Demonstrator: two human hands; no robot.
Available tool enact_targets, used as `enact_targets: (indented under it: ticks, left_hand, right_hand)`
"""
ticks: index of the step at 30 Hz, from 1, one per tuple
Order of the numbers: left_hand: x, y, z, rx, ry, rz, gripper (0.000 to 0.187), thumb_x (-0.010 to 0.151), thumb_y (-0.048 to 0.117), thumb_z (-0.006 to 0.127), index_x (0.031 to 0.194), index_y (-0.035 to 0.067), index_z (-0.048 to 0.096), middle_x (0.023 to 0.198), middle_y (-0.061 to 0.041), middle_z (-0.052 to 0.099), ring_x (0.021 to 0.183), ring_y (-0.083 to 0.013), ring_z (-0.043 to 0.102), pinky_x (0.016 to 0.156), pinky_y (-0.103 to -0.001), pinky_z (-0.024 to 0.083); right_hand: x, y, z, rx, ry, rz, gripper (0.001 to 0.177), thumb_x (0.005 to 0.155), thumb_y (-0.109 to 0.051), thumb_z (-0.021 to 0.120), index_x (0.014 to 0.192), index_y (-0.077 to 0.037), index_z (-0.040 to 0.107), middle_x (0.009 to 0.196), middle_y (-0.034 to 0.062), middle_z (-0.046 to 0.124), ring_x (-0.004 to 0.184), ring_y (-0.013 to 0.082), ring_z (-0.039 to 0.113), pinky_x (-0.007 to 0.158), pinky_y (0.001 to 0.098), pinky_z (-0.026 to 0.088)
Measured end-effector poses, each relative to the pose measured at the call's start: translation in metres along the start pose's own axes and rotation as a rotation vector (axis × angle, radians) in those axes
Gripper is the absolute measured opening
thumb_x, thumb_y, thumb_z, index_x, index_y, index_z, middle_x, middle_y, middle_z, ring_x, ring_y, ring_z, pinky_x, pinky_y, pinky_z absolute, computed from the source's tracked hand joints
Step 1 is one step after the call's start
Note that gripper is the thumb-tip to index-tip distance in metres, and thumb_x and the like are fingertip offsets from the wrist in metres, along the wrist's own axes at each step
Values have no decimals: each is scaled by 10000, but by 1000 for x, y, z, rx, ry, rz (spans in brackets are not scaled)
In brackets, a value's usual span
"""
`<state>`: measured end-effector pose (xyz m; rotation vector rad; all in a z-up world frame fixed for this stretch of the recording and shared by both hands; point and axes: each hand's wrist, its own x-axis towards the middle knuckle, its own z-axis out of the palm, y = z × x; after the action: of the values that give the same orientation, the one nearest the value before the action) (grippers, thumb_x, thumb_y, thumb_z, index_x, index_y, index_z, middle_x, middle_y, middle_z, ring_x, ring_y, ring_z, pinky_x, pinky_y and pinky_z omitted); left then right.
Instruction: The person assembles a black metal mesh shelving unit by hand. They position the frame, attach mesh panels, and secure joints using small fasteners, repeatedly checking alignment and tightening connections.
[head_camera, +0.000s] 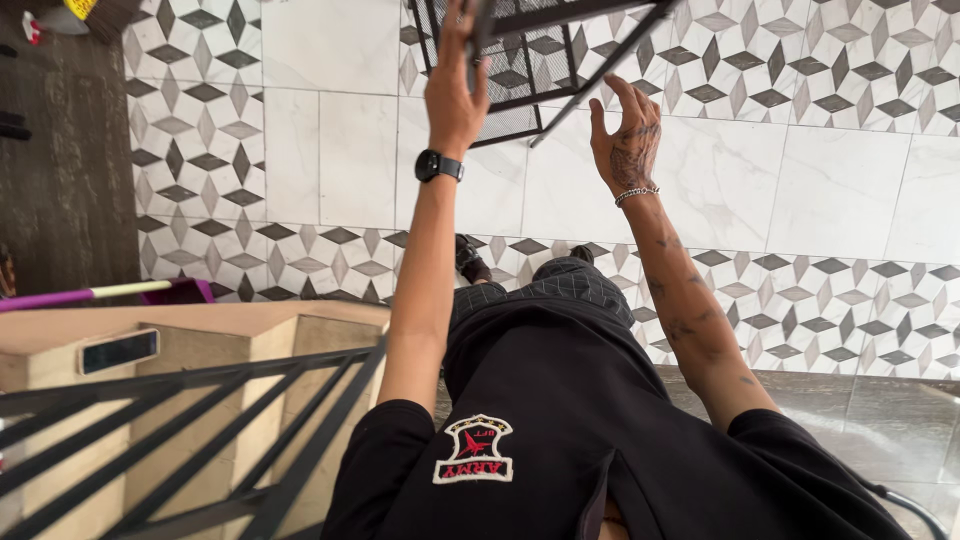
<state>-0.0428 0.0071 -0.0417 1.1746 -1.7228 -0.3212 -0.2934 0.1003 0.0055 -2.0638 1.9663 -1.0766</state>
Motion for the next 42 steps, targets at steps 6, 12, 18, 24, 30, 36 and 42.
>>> enact_targets:
  ticks: [6, 12, 18, 24, 30, 36, 42]
  left_hand:
    - [-43, -1, 48, 78, -13, -481, 648, 1072, 139, 473, 1651, 216, 192, 1585, -2, 543, 1148, -227, 771, 867, -283, 670]
    - [-147, 25, 105, 204, -32, -639, 674, 1002, 83, 607, 1603, 129, 305, 1623, -187, 371, 1180, -310, 670, 929, -394, 624]
    - [-240, 72, 165, 281, -429, -644, 675, 912, 215, 703, 1510, 162, 395, 1493, -123, 522, 1302, -342, 570, 993, -494, 523]
    - [-262, 92, 193, 273, -615, -657, 847, 914, 274, 699, 1598, 133, 220, 1499, -193, 489, 1300, -363, 546, 984, -537, 509]
    - [-242, 91, 203, 297, -679, -629, 881, 889, 304, 707, 1593, 136, 204, 1507, -164, 483, 1336, -359, 518, 986, -568, 484]
    - [-221, 88, 227, 322, -672, -651, 846, 902, 356, 687, 1590, 140, 243, 1510, -135, 484, 1346, -345, 503, 1000, -596, 458]
    - [-214, 93, 285, 339, -576, -730, 806, 888, 379, 690, 1547, 114, 309, 1495, -138, 495, 1341, -337, 506, 990, -611, 444]
  right_hand:
    - [-8, 76, -40, 13, -17, -5, 331, 994, -138, 749, 1305, -73, 657, 1268, 102, 718, 1195, 274, 643, 1039, 432, 450]
    - [-30, 160, -79, -17, -41, -50, 372, 984, -153, 763, 1323, -68, 637, 1232, 119, 714, 1145, 287, 637, 1003, 421, 452]
    - [-49, 203, -92, 10, -174, 23, 399, 979, -183, 747, 1342, -79, 617, 1224, 120, 721, 1123, 270, 652, 1016, 416, 454]
    - [-58, 215, -76, 54, -197, -8, 536, 970, -199, 761, 1429, -41, 535, 1243, 167, 695, 1150, 313, 638, 1029, 455, 438]
    - [-72, 222, -58, 80, -225, -23, 626, 950, -186, 769, 1478, -49, 462, 1327, 198, 662, 1212, 347, 621, 1027, 488, 461]
    - [-65, 257, -40, 72, -362, 60, 666, 946, -220, 764, 1507, -92, 429, 1374, 173, 642, 1196, 337, 624, 1050, 471, 477]
    - [-41, 316, -23, 1, -364, -92, 694, 896, -242, 777, 1481, -64, 448, 1363, 189, 606, 1234, 347, 583, 1055, 486, 423]
